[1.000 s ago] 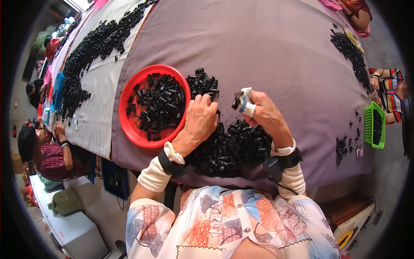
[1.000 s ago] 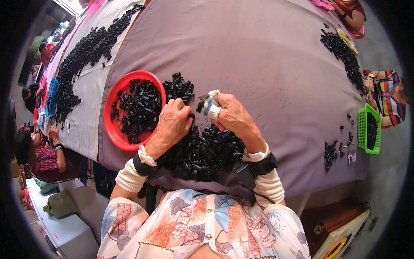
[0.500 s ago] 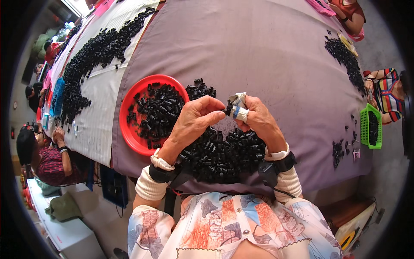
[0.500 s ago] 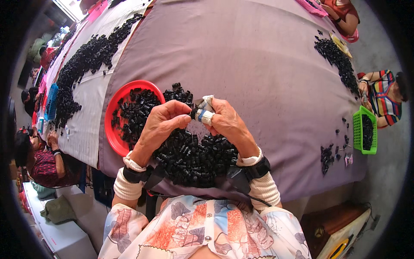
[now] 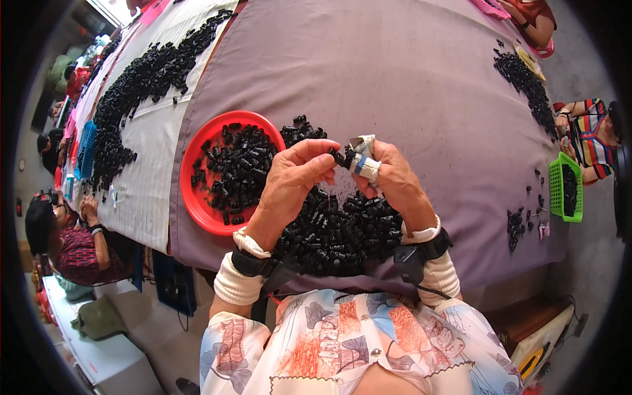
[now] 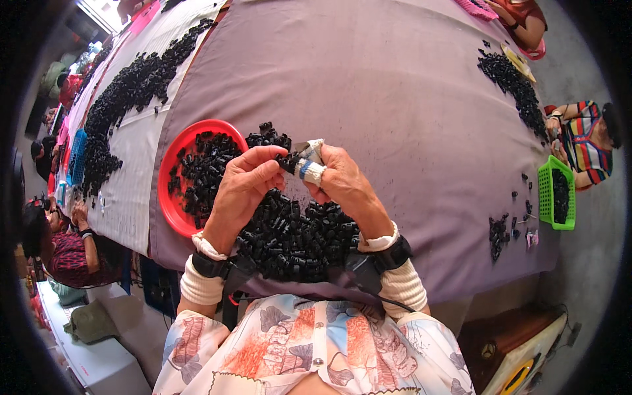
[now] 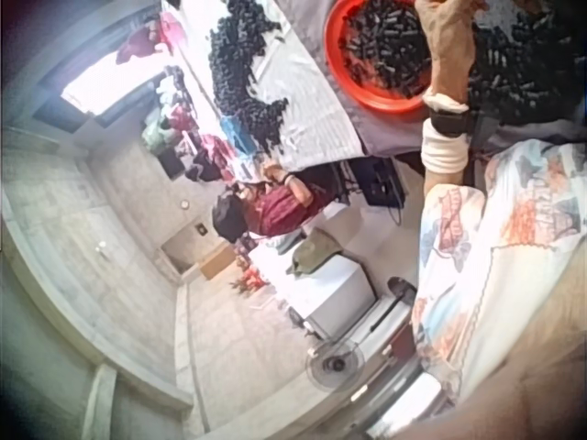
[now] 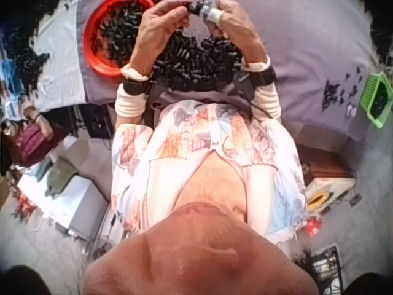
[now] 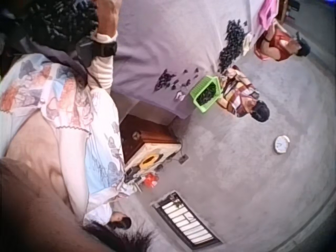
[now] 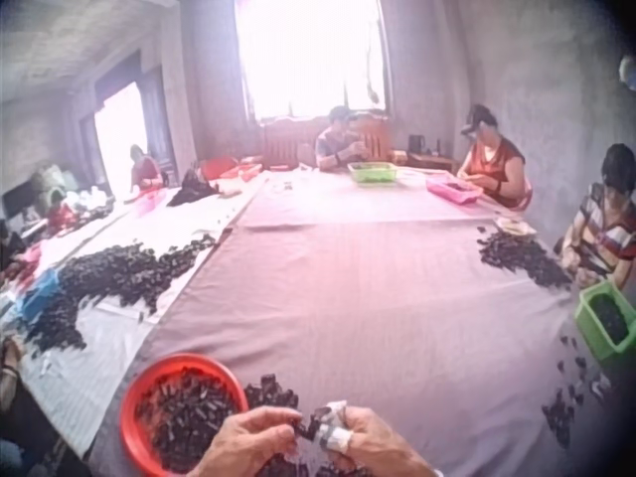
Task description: The person picks up a black plastic component from a pile, scrapes its surface with a small blade, and places it into a red tray, repeating the process for several components.
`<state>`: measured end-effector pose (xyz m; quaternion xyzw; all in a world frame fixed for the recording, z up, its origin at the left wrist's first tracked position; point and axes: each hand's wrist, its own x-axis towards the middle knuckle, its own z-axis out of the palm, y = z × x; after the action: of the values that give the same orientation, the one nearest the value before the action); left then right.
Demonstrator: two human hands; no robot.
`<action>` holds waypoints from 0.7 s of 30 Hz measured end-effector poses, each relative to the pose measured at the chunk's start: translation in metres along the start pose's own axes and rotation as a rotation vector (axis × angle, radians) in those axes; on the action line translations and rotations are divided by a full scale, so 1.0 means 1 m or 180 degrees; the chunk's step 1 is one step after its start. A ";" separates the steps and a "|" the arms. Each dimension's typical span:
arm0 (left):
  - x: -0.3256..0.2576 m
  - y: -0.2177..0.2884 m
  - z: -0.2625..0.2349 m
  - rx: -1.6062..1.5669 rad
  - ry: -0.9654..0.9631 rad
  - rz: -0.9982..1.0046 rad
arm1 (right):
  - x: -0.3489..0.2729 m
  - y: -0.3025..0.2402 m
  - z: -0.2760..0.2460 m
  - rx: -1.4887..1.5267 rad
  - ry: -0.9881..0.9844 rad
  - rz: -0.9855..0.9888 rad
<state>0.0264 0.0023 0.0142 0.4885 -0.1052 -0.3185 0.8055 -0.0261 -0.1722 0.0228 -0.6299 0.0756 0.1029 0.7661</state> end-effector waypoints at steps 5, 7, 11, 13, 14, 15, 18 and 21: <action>0.004 -0.010 -0.001 -0.0858 0.0127 -0.0111 | 0.001 0.004 0.004 -0.0464 0.0018 -0.0019; 0.003 -0.013 -0.003 -0.0907 0.0088 -0.0135 | 0.000 0.002 0.004 -0.0185 0.0037 -0.0107; 0.000 -0.014 0.002 -0.1043 0.0092 -0.0158 | 0.002 0.004 0.003 -0.0287 0.0008 -0.0152; -0.001 -0.011 0.006 -0.1034 0.0127 -0.0186 | 0.001 0.004 0.003 -0.0227 0.0065 -0.0173; -0.002 -0.010 0.007 -0.1025 0.0159 -0.0205 | 0.002 0.005 0.002 -0.0221 0.0070 -0.0163; -0.003 -0.011 0.006 -0.1027 0.0162 -0.0217 | 0.002 0.007 0.001 -0.0232 0.0058 -0.0157; -0.004 -0.012 0.006 -0.1001 0.0146 -0.0206 | 0.001 0.007 0.001 -0.0310 -0.0002 -0.0124; -0.003 -0.014 0.006 -0.1067 0.0119 -0.0130 | -0.002 0.003 0.002 -0.0465 -0.0054 -0.0076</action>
<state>0.0152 -0.0044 0.0062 0.3551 -0.0256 -0.3387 0.8709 -0.0285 -0.1696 0.0206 -0.6841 0.0538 0.1044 0.7199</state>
